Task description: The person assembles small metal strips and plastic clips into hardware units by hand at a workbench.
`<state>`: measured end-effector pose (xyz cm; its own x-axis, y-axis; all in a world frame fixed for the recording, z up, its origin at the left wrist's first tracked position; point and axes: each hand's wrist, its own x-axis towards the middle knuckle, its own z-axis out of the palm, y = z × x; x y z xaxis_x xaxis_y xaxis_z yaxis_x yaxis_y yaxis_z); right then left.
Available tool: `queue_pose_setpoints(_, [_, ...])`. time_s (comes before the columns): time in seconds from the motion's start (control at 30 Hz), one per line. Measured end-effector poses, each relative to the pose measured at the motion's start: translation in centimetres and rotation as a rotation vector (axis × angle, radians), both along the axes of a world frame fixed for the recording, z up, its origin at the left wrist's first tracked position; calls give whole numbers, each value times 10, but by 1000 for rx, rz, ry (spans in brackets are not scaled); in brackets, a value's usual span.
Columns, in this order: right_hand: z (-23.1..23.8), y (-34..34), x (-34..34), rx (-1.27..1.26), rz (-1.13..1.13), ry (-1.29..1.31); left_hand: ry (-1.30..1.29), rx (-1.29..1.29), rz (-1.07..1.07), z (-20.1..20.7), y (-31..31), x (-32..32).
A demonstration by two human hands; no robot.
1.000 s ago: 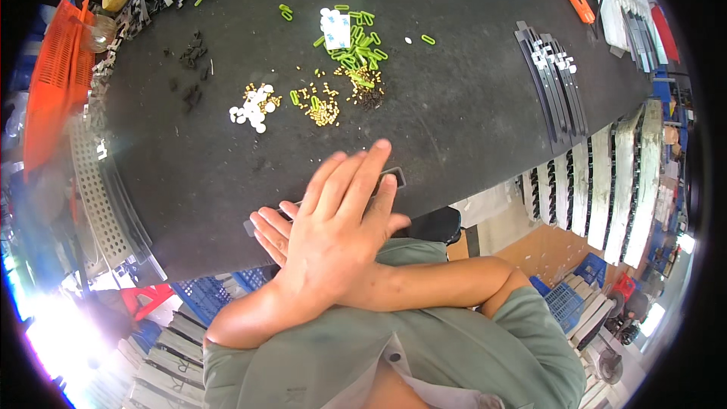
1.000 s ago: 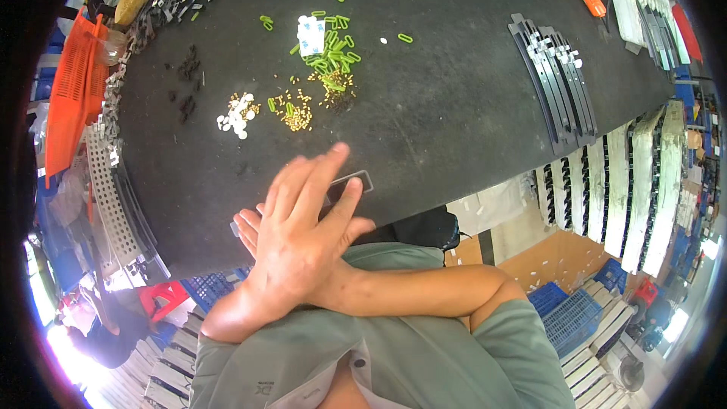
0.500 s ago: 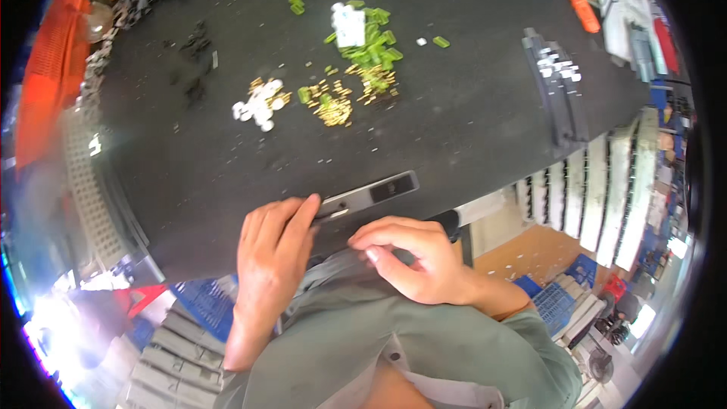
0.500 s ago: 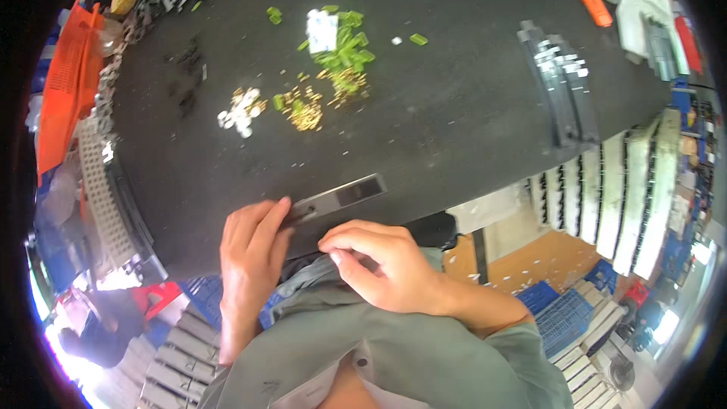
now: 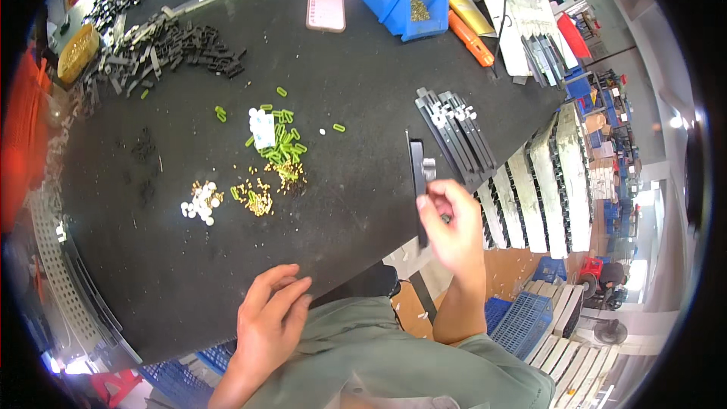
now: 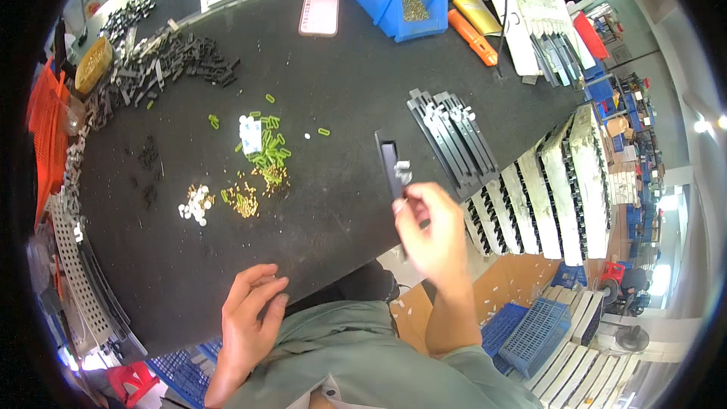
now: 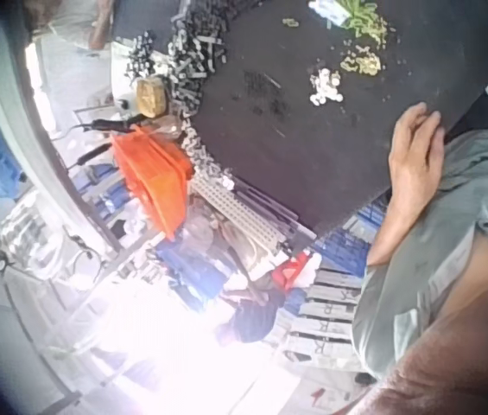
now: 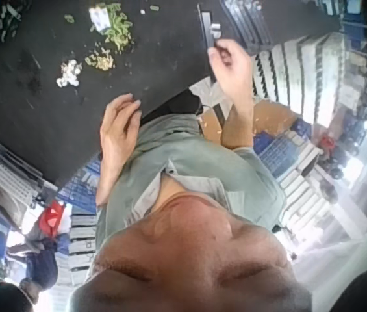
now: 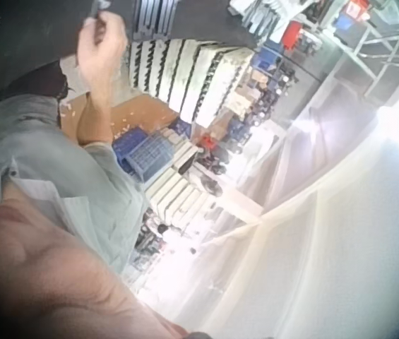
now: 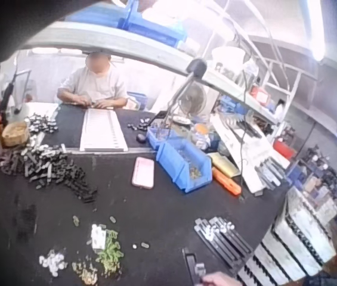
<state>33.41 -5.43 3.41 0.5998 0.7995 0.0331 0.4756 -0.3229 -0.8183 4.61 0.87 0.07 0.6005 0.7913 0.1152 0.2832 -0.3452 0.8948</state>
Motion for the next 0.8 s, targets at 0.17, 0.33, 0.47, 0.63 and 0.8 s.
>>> queue_pose_setpoints(0.17, [-48, 25, 50, -235, -135, -678, 10, -7, 18, -4, 5, -7])
queue_pose_setpoints(0.33, [-62, 39, 65, -195, -353, -865, 7, -37, 90, -4, 4, -11])
queue_pose_setpoints(0.47, [-64, 40, 66, -138, -388, -894, 18, -124, 122, -3, 2, -15])
queue_pose_setpoints(0.63, [-73, 33, 89, -185, -344, -818, 50, -151, 134, -11, 8, -18])
queue_pose_setpoints(0.8, [-74, 30, 94, -243, -311, -798, 33, -22, 160, -19, 11, -15])
